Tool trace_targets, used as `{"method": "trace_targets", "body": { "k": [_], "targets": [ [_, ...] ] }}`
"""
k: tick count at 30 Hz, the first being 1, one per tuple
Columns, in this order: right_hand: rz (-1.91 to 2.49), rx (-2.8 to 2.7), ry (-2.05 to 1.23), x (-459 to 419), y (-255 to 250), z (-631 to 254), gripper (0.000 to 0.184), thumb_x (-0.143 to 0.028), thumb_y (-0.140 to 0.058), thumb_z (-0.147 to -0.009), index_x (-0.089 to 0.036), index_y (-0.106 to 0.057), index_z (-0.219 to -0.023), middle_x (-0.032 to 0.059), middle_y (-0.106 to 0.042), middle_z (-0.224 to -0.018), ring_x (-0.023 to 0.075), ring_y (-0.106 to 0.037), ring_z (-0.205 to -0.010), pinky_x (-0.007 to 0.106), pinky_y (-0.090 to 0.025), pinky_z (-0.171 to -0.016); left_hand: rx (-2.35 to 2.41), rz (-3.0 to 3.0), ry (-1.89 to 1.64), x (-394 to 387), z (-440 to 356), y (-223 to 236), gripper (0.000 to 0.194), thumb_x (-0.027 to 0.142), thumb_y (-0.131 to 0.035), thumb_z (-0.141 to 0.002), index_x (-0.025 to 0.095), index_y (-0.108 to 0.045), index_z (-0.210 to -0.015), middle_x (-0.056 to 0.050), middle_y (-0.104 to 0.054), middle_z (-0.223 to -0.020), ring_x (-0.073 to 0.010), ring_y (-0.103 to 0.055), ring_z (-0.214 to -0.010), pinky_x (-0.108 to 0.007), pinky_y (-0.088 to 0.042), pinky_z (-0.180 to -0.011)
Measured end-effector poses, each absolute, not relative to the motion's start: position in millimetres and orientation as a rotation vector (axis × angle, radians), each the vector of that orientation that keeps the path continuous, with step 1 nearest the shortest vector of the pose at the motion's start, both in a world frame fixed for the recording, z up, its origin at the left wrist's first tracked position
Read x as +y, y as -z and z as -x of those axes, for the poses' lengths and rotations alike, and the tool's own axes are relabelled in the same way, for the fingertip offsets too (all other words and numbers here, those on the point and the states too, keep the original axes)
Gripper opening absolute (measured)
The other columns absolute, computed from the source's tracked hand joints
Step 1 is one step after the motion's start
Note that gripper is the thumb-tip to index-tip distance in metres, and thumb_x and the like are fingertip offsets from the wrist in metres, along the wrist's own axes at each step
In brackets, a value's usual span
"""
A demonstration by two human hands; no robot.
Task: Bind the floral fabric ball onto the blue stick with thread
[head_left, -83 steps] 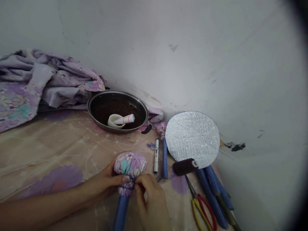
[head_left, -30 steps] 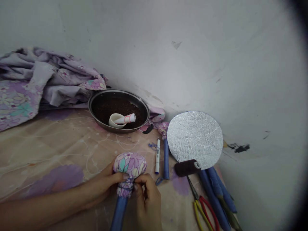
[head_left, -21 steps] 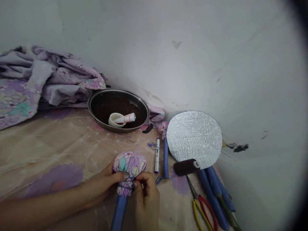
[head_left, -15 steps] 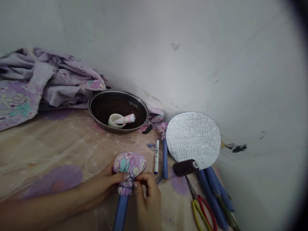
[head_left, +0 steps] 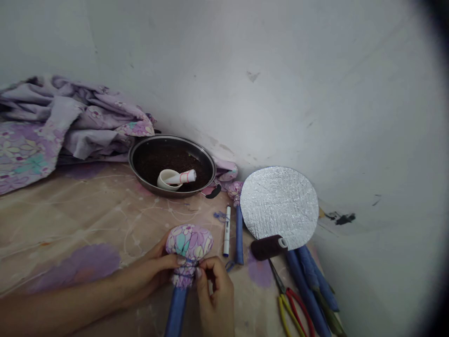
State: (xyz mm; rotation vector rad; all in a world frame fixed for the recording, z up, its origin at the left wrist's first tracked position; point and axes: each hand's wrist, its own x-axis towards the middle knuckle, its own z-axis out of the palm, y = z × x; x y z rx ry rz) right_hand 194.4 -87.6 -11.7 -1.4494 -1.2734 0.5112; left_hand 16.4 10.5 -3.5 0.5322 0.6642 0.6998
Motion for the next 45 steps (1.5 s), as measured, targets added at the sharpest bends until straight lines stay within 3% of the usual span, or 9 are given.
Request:
{"method": "trace_targets", "body": {
  "k": [6,13,18,24,28,33,36,45],
  "targets": [
    [1.419,-1.277,-0.499,-88,20,-192,0.035,-0.042,-0.063,-0.133,-0.03,-0.075,-0.103,0.0002,-0.077,-0.091,0.0237,-0.072,-0.078,0.03,-0.052,-0.072,0.674,-0.464,-0.731,11,-16,10,0.107,0.037,-0.13,-0.063,0.035,-0.089,-0.161,-0.006,-0.102,-0.128,-0.0332,-0.09,-0.112,-0.034,-0.067,-0.084],
    [1.388,-1.265,-0.516,-89,24,-191,0.037,-0.044,-0.06,-0.135,-0.03,-0.075,-0.104,0.0001,-0.075,-0.092,0.0233,-0.071,-0.079,0.03,-0.053,-0.073,0.675,-0.513,-0.697,12,-13,-16,0.093,0.04,-0.13,-0.069,0.031,-0.092,-0.153,-0.007,-0.101,-0.132,-0.0312,-0.09,-0.114,-0.034,-0.07,-0.091],
    [1.418,-1.284,-0.499,-88,24,-194,0.04,-0.047,-0.059,-0.135,-0.03,-0.075,-0.103,0.0008,-0.075,-0.09,0.0238,-0.07,-0.077,0.031,-0.052,-0.072,0.707,-0.51,-0.708,8,-11,-19,0.094,0.033,-0.125,-0.077,0.033,-0.086,-0.163,-0.007,-0.101,-0.135,-0.0339,-0.092,-0.12,-0.037,-0.073,-0.097],
    [1.415,-1.274,-0.511,-88,24,-194,0.044,-0.051,-0.06,-0.136,-0.03,-0.075,-0.1,0.0003,-0.074,-0.087,0.0234,-0.068,-0.075,0.031,-0.051,-0.069,0.758,-0.511,-0.707,8,-11,-13,0.093,0.033,-0.124,-0.075,0.033,-0.088,-0.161,-0.003,-0.1,-0.123,-0.0357,-0.092,-0.118,-0.039,-0.072,-0.096],
    [1.385,-1.268,-0.518,-87,23,-192,0.043,-0.049,-0.059,-0.137,-0.031,-0.075,-0.101,-0.0001,-0.075,-0.089,0.0231,-0.07,-0.076,0.03,-0.051,-0.07,0.763,-0.524,-0.715,9,-12,-12,0.093,0.032,-0.122,-0.072,0.03,-0.089,-0.158,-0.008,-0.101,-0.126,-0.0362,-0.091,-0.116,-0.041,-0.071,-0.098],
    [1.378,-1.256,-0.528,-88,23,-188,0.04,-0.043,-0.057,-0.137,-0.031,-0.072,-0.102,-0.0012,-0.074,-0.088,0.023,-0.07,-0.077,0.03,-0.051,-0.072,0.784,-0.588,-0.69,9,-10,-15,0.082,0.035,-0.12,-0.078,0.03,-0.089,-0.154,-0.006,-0.099,-0.126,-0.0376,-0.087,-0.132,-0.042,-0.068,-0.107],
    [1.395,-1.246,-0.522,-88,22,-185,0.041,-0.043,-0.056,-0.137,-0.031,-0.072,-0.101,-0.0018,-0.072,-0.086,0.023,-0.068,-0.075,0.03,-0.049,-0.07,0.801,-0.606,-0.73,8,-12,-9,0.081,0.034,-0.119,-0.075,0.032,-0.09,-0.151,-0.005,-0.099,-0.123,-0.0375,-0.086,-0.131,-0.042,-0.067,-0.108],
    [1.424,-1.157,-0.546,-83,22,-180,0.046,-0.051,-0.059,-0.137,-0.031,-0.071,-0.097,-0.0026,-0.068,-0.082,0.0231,-0.064,-0.072,0.03,-0.047,-0.067,0.789,-0.585,-0.762,8,-17,14,0.097,0.038,-0.121,-0.073,0.033,-0.085,-0.163,-0.003,-0.099,-0.119,-0.0362,-0.09,-0.117,-0.042,-0.07,-0.104]
  ]
}}
